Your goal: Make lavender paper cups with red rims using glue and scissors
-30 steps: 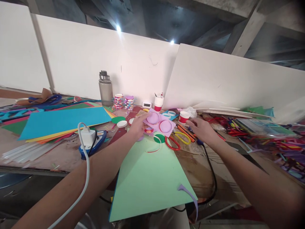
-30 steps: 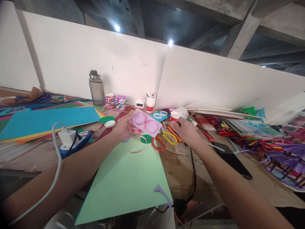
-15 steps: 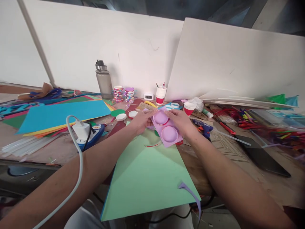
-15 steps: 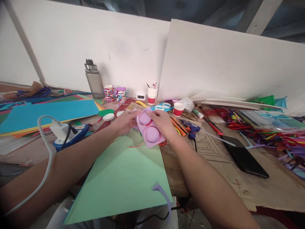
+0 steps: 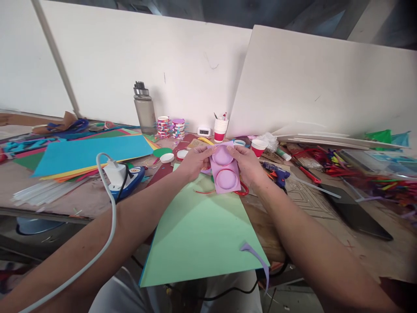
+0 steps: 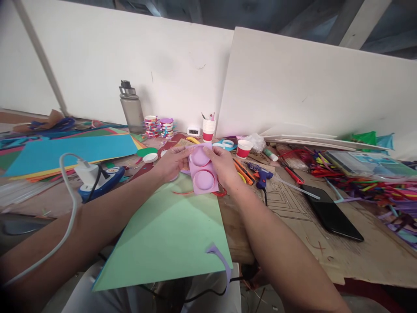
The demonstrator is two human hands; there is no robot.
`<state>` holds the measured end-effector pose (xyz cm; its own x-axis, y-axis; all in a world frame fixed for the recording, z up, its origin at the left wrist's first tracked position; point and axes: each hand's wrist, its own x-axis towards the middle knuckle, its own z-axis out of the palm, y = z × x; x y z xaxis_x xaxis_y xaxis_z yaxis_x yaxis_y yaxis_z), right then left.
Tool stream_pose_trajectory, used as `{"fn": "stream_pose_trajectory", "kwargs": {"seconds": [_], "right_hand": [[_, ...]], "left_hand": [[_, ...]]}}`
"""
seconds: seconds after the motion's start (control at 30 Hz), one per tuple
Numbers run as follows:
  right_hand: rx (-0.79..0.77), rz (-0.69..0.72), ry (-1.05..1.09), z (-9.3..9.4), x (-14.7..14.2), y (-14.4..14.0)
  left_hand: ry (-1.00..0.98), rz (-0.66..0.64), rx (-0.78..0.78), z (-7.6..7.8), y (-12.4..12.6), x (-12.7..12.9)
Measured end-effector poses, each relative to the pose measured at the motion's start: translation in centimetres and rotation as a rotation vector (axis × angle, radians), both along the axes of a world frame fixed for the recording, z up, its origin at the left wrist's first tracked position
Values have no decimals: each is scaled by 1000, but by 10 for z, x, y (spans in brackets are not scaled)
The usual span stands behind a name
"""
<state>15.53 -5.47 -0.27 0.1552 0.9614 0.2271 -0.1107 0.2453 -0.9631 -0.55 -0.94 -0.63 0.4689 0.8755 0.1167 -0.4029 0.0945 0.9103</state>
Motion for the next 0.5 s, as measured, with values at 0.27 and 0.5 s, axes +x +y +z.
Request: {"fn": "stream_pose_trajectory", "kwargs": {"seconds": [0.27, 0.5], "right_hand": [[97, 11, 86, 4, -6, -7], [57, -35, 135, 11, -11, -14]], "left_hand": [[-80, -26, 73, 7, -8, 1], [-93, -59, 5, 7, -10, 3]]}}
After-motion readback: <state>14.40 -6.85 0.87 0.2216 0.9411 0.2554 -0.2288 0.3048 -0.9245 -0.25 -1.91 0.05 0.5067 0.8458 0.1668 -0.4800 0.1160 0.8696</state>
